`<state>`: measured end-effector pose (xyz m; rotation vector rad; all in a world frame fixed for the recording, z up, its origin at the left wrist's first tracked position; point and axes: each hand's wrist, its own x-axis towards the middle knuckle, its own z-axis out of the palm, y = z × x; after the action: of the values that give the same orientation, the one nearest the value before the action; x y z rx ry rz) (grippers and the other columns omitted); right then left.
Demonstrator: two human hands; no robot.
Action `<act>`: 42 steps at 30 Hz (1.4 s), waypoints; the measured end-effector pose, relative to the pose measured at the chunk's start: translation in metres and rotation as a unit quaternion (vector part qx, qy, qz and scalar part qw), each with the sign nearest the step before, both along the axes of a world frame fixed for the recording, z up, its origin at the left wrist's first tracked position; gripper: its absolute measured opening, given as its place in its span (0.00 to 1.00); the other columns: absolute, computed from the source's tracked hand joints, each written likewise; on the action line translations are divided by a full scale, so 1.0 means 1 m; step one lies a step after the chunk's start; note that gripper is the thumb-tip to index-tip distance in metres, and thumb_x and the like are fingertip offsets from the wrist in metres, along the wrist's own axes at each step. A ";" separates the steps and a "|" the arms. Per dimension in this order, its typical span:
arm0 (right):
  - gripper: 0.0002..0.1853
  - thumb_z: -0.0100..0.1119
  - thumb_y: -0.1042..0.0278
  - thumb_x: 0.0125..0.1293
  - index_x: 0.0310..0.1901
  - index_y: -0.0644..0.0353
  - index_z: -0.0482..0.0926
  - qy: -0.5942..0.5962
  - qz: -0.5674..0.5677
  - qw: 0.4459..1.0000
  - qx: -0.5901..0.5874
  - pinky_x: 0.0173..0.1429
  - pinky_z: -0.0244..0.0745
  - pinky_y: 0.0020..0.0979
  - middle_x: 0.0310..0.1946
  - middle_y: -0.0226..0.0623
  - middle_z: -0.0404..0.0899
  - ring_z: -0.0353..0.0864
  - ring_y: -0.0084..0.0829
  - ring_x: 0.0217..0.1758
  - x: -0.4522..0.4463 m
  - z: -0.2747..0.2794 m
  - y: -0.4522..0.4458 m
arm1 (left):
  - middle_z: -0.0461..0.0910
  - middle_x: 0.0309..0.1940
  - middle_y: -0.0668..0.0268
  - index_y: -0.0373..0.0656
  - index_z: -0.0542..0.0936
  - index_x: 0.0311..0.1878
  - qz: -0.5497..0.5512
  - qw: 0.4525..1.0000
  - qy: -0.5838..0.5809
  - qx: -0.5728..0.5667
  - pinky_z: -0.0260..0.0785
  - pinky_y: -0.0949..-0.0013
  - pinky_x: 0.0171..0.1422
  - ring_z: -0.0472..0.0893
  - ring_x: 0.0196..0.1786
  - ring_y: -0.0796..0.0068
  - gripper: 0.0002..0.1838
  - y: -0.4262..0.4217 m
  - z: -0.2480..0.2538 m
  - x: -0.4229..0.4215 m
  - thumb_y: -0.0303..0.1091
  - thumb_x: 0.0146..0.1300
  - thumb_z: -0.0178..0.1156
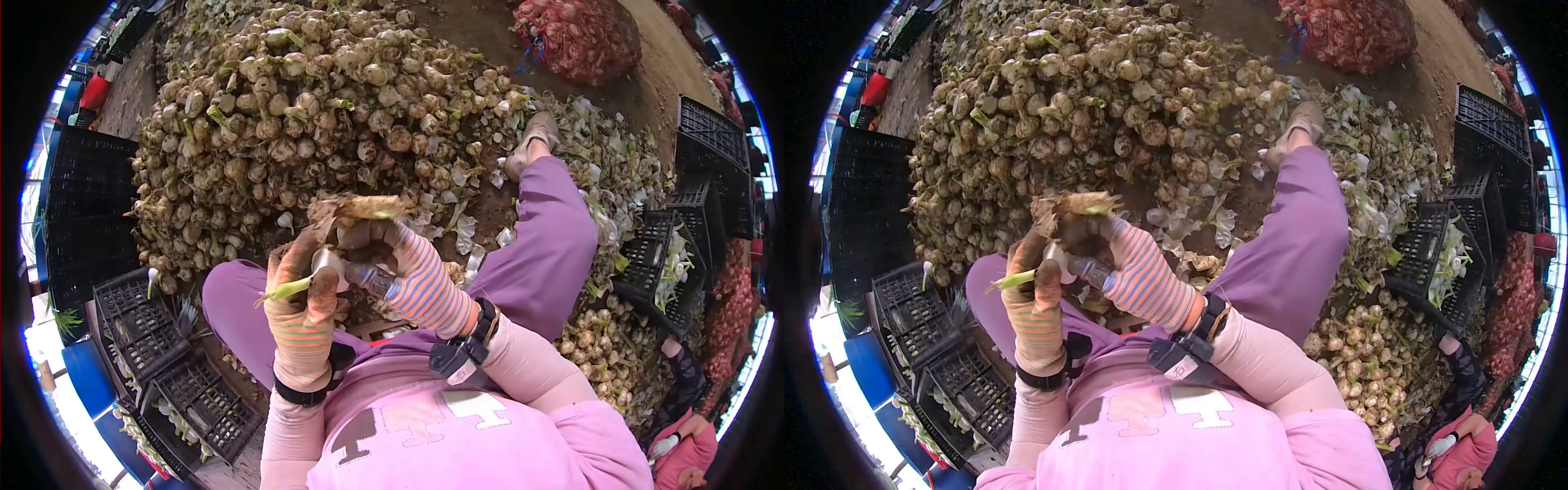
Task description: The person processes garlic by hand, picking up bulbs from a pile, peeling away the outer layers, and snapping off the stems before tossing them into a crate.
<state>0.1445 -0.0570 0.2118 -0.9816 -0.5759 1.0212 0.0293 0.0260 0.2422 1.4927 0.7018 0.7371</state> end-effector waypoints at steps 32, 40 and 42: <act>0.17 0.62 0.53 0.57 0.34 0.62 0.80 -0.424 0.118 0.898 0.002 0.34 0.70 0.39 0.26 0.46 0.75 0.76 0.48 0.30 0.024 0.004 0.004 | 0.79 0.47 0.51 0.36 0.83 0.35 -0.137 0.973 -0.118 -0.144 0.64 0.53 0.62 0.71 0.61 0.49 0.15 0.024 -0.008 -0.025 0.39 0.52 0.68; 0.21 0.62 0.52 0.60 0.34 0.68 0.79 -0.107 0.180 0.972 -0.104 0.34 0.70 0.29 0.22 0.41 0.75 0.74 0.27 0.27 0.024 0.017 -0.005 | 0.79 0.46 0.53 0.37 0.81 0.32 -0.102 0.954 -0.181 -0.215 0.69 0.55 0.60 0.73 0.59 0.50 0.08 0.024 -0.009 -0.024 0.22 0.46 0.58; 0.22 0.63 0.51 0.60 0.34 0.69 0.79 -0.185 0.184 0.963 -0.066 0.33 0.69 0.27 0.21 0.35 0.74 0.71 0.22 0.26 0.018 0.013 -0.003 | 0.79 0.46 0.54 0.38 0.81 0.32 -0.117 0.954 -0.178 -0.211 0.69 0.55 0.59 0.72 0.59 0.50 0.08 0.023 -0.010 -0.025 0.22 0.46 0.58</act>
<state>0.1627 -0.0603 0.2245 -1.2236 -1.0391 1.2224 0.0044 0.0488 0.2317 0.9959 0.3677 0.6059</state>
